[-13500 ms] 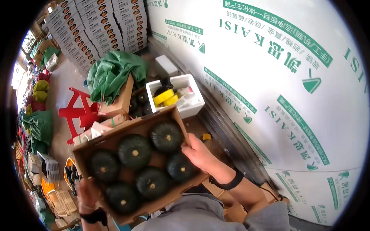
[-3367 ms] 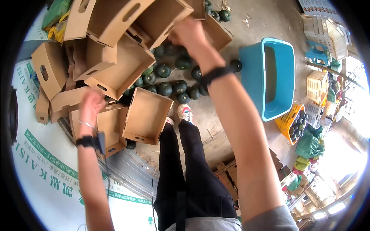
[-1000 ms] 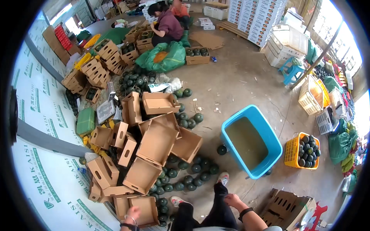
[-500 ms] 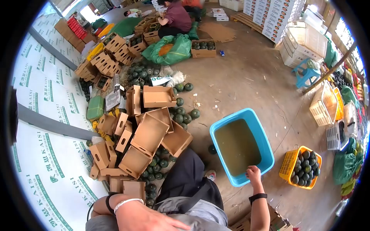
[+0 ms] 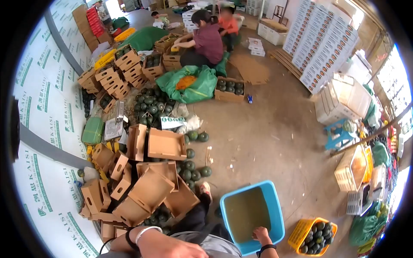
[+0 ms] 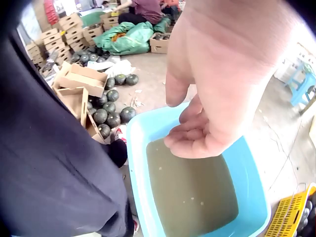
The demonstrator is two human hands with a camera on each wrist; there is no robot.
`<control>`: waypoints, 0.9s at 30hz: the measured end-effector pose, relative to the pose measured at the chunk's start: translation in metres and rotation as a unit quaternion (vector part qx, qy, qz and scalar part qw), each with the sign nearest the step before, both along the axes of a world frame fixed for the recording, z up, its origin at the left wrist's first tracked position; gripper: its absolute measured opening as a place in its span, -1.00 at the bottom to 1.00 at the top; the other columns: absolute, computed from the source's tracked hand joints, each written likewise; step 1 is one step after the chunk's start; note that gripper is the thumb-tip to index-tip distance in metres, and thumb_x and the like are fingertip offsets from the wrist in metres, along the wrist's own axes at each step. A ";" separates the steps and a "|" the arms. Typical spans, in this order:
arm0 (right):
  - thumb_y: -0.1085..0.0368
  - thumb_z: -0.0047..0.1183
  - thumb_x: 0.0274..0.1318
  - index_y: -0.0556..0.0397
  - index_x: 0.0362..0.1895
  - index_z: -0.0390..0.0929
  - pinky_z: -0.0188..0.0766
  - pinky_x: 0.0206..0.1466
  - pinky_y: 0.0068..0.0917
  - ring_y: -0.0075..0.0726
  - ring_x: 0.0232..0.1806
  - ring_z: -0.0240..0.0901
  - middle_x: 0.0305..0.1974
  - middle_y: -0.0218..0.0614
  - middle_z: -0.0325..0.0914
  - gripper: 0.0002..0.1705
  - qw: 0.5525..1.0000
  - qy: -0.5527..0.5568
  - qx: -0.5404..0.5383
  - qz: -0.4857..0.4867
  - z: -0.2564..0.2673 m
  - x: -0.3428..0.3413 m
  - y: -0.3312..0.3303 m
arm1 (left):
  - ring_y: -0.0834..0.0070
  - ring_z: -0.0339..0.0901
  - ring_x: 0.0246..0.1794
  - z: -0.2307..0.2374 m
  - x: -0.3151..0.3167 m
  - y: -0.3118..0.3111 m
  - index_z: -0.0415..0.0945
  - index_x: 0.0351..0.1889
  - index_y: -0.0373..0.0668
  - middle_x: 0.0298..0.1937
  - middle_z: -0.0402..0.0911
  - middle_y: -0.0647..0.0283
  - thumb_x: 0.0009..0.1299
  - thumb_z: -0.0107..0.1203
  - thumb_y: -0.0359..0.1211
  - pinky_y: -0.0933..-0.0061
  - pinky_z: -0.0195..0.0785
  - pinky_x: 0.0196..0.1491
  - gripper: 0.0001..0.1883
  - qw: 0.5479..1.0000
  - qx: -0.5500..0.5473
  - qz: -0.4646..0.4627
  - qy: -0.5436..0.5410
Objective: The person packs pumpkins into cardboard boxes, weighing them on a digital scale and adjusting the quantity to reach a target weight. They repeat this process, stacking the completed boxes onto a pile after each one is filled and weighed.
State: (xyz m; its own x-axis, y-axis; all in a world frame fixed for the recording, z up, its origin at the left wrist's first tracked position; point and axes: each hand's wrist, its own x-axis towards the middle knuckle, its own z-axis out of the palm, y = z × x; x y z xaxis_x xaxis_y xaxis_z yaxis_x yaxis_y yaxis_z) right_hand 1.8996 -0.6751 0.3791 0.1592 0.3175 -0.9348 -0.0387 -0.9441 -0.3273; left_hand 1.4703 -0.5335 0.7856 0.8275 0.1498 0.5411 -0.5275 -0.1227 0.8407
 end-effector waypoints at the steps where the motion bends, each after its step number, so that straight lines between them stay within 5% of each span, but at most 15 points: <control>1: 0.39 0.06 0.05 0.12 -0.34 0.53 0.50 -0.61 -0.28 -0.19 -0.62 0.49 -0.51 -0.22 0.52 -0.92 0.997 -0.002 0.009 0.080 -0.014 0.006 0.010 | 0.24 0.43 -0.16 0.003 -0.012 0.016 0.53 -0.23 -0.18 -0.20 0.54 0.23 0.21 0.27 -0.01 0.23 0.24 -0.05 -0.57 1.000 -0.001 -0.009 0.002; 2: 0.38 0.05 0.06 0.12 -0.32 0.53 0.53 -0.59 -0.30 -0.21 -0.61 0.51 -0.50 -0.21 0.53 -0.90 0.986 -0.003 0.023 0.163 -0.032 0.015 0.039 | 0.24 0.43 -0.16 0.006 -0.021 0.031 0.54 -0.22 -0.18 -0.21 0.54 0.23 0.22 0.26 -0.02 0.23 0.24 -0.05 -0.57 1.000 0.002 -0.014 0.005; 5: 0.31 0.01 0.12 0.07 -0.22 0.52 0.55 -0.40 -0.15 -0.17 -0.46 0.57 -0.40 -0.22 0.58 -0.85 0.997 -0.042 0.006 0.059 -0.049 0.002 0.120 | 0.21 0.41 -0.12 0.026 -0.034 0.060 0.53 -0.20 -0.19 -0.14 0.53 0.20 0.24 0.24 -0.01 0.22 0.23 -0.03 -0.56 0.998 -0.010 0.067 0.000; 7: 0.30 0.02 0.12 0.07 -0.20 0.53 0.54 -0.41 -0.22 -0.21 -0.46 0.57 -0.41 -0.25 0.58 -0.83 0.967 -0.033 0.179 0.181 -0.065 -0.020 0.176 | 0.20 0.40 -0.10 0.038 -0.041 0.079 0.53 -0.21 -0.18 -0.08 0.53 0.18 0.24 0.24 -0.02 0.22 0.21 0.02 -0.58 0.996 -0.019 0.087 0.001; 9: 0.31 0.04 0.10 0.07 -0.16 0.53 0.53 -0.40 -0.31 -0.27 -0.45 0.56 -0.40 -0.27 0.58 -0.79 0.964 -0.014 0.205 0.169 -0.033 -0.053 0.230 | 0.22 0.40 -0.10 0.043 -0.054 0.101 0.53 -0.22 -0.17 -0.10 0.53 0.20 0.24 0.25 -0.06 0.17 0.19 0.06 -0.61 0.997 -0.004 0.080 -0.001; 10: 0.33 0.04 0.09 0.08 -0.12 0.53 0.52 -0.40 -0.37 -0.30 -0.44 0.56 -0.39 -0.28 0.58 -0.75 0.984 0.004 0.146 0.100 0.019 -0.094 0.271 | 0.22 0.40 -0.11 0.043 -0.060 0.111 0.53 -0.22 -0.17 -0.11 0.53 0.21 0.24 0.26 -0.07 0.15 0.17 0.08 -0.63 0.997 0.002 0.079 -0.004; 12: 0.34 0.06 0.05 0.12 -0.10 0.54 0.53 -0.37 -0.41 -0.31 -0.42 0.57 -0.37 -0.26 0.60 -0.71 0.970 -0.016 0.158 0.186 0.051 -0.132 0.320 | 0.25 0.41 -0.13 0.043 -0.071 0.130 0.53 -0.22 -0.16 -0.15 0.54 0.25 0.24 0.26 -0.10 0.04 0.11 0.13 -0.65 0.997 0.022 0.075 -0.011; 18: 0.33 0.07 0.02 0.19 -0.21 0.59 0.56 -0.33 -0.37 -0.25 -0.39 0.59 -0.38 -0.20 0.60 -0.75 0.929 -0.031 0.138 0.343 0.018 -0.154 0.426 | 0.21 0.39 -0.06 0.046 -0.084 0.202 0.54 -0.03 -0.25 0.02 0.52 0.10 0.28 0.21 -0.07 0.12 0.18 0.09 -0.53 0.982 0.005 0.187 0.022; 22: 0.34 0.03 0.07 0.17 -0.13 0.53 0.54 -0.40 -0.39 -0.23 -0.42 0.58 -0.37 -0.17 0.59 -0.73 0.935 0.026 0.077 0.346 0.017 -0.133 0.494 | 0.21 0.35 -0.15 0.017 -0.091 0.282 0.55 -0.04 -0.18 0.07 0.51 0.07 0.27 0.21 -0.09 0.07 0.15 0.04 -0.57 0.988 0.004 0.156 -0.023; 23: 0.33 0.03 0.08 0.16 -0.11 0.52 0.53 -0.40 -0.39 -0.22 -0.42 0.57 -0.36 -0.16 0.59 -0.72 0.936 0.010 0.059 0.348 0.018 -0.123 0.520 | 0.23 0.36 -0.14 0.009 -0.088 0.303 0.54 -0.01 -0.13 0.06 0.52 0.12 0.22 0.25 -0.03 0.04 0.10 0.09 -0.52 0.990 -0.020 0.133 -0.052; 25: 0.30 0.02 0.10 0.15 -0.08 0.49 0.53 -0.41 -0.38 -0.20 -0.43 0.57 -0.34 -0.15 0.58 -0.70 0.938 -0.015 0.022 0.346 0.018 -0.107 0.562 | 0.12 0.34 0.08 -0.007 -0.089 0.355 0.46 0.01 -0.35 0.08 0.48 0.02 0.34 0.07 -0.25 0.10 0.09 0.23 -0.61 0.980 -0.098 0.119 -0.127; 27: 0.33 0.04 0.08 0.13 -0.13 0.50 0.50 -0.47 -0.39 -0.24 -0.48 0.55 -0.42 -0.17 0.57 -0.75 0.955 0.001 0.047 0.291 0.035 -0.087 0.599 | 0.09 0.39 0.12 -0.024 -0.084 0.381 0.43 -0.02 -0.42 0.01 0.51 0.01 0.39 0.00 -0.37 0.11 0.13 0.26 -0.70 0.936 -0.220 0.222 -0.163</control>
State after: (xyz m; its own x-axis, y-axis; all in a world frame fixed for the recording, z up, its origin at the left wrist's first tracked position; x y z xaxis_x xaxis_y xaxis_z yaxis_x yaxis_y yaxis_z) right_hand 1.8126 -0.0762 0.4142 -0.0716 0.4349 -0.8976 0.4838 -0.7719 -0.4126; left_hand 1.3861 -0.1526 0.7612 0.4329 0.7075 0.5585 -0.7434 -0.0702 0.6651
